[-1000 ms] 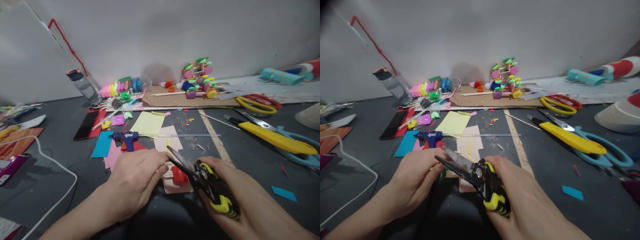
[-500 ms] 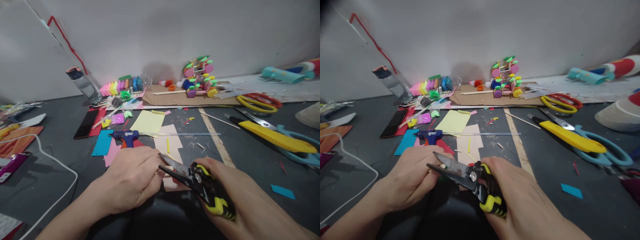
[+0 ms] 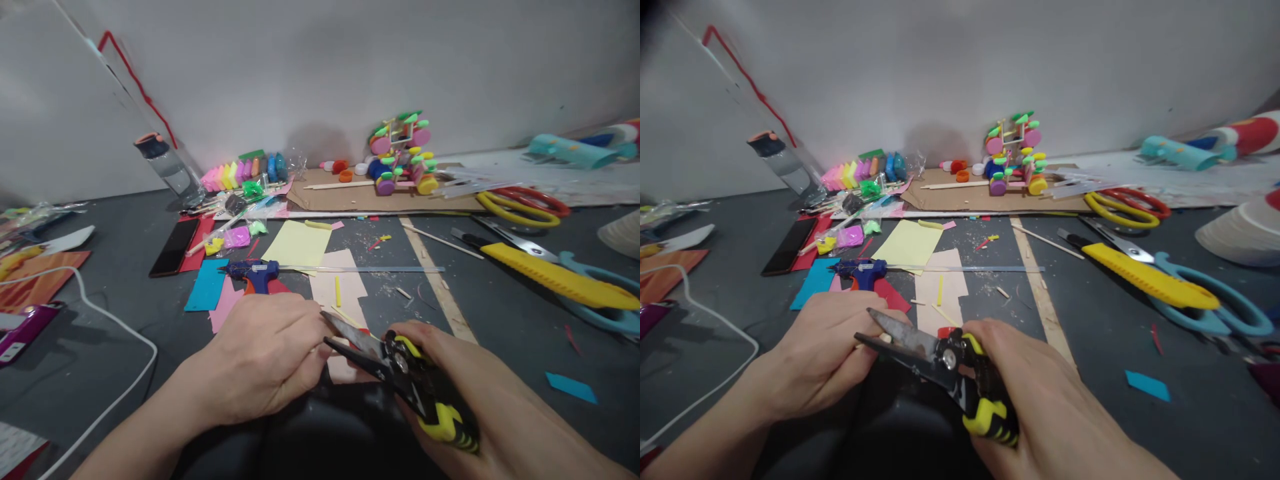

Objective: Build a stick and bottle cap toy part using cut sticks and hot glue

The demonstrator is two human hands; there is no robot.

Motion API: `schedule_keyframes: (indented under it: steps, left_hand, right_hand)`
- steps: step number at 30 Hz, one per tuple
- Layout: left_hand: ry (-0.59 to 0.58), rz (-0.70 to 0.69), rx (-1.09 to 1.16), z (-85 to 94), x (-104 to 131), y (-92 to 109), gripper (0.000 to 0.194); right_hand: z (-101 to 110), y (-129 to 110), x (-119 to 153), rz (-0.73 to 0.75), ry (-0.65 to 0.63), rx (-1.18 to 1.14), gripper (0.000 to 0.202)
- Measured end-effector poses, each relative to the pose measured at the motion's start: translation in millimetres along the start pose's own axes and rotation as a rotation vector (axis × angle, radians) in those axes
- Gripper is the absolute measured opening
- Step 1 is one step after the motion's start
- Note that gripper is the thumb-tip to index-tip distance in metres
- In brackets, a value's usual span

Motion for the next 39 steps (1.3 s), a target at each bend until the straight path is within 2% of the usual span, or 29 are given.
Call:
schedule_keyframes:
  steps: [5,10,14,18,20,23,25,30,33,35,37,39]
  left_hand:
    - [0.022,-0.010,-0.008,2.0,-1.1,2.2,0.030]
    - [0.005,-0.012,-0.003,-2.1,0.4,1.9,0.031]
    - [0.031,0.011,0.045,-2.4,0.9,1.3,0.032]
    - [0.057,0.067,0.174,-1.4,2.6,-0.7,0.023]
    - [0.088,0.102,0.233,-0.3,3.8,-2.2,0.021]
    - [0.141,0.192,0.349,0.4,5.4,-6.1,0.021]
    - [0.174,0.255,0.425,-0.2,6.5,-8.4,0.025]
    - [0.284,0.279,0.535,-0.6,9.7,-8.0,0.031]
    - [0.385,0.225,0.615,1.8,11.7,-2.7,0.030]
    - [0.453,0.233,0.647,3.6,12.8,1.1,0.032]
    - [0.497,0.298,0.640,3.4,13.2,4.5,0.035]
    - [0.519,0.352,0.634,0.6,11.4,10.1,0.040]
  right_hand:
    - [2.6,-2.5,-0.8,0.059,0.023,0.005,0.035]
    - [5.5,-5.4,2.3,0.116,0.094,0.061,0.025]
    - [5.7,-1.4,4.4,0.094,0.148,0.104,0.028]
    - [12.8,17.3,-4.0,-0.081,0.186,0.090,0.029]
    - [19.8,30.1,-9.3,-0.145,0.216,0.163,0.026]
    - [29.9,48.5,-14.4,-0.152,0.281,0.393,0.029]
    - [31.6,60.8,-15.9,-0.152,0.278,0.508,0.033]
    - [25.5,80.6,-18.2,-0.154,0.199,0.562,0.031]
    - [26.6,73.6,-22.3,-0.086,0.224,0.475,0.038]
    - [31.8,59.0,-24.2,-0.062,0.278,0.353,0.036]
    - [38.0,34.2,-23.0,-0.014,0.341,0.225,0.028]
    - [40.0,0.2,-19.0,0.114,0.335,0.102,0.018]
Point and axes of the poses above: each hand's wrist, its own x-axis away from the middle knuckle, its own z-axis out of the back of the hand, y = z × x, the point moved 5 cm from there along -x, towards the middle knuckle, and after that the axes turned 6 degrees about -z, right-handed, at the moved point
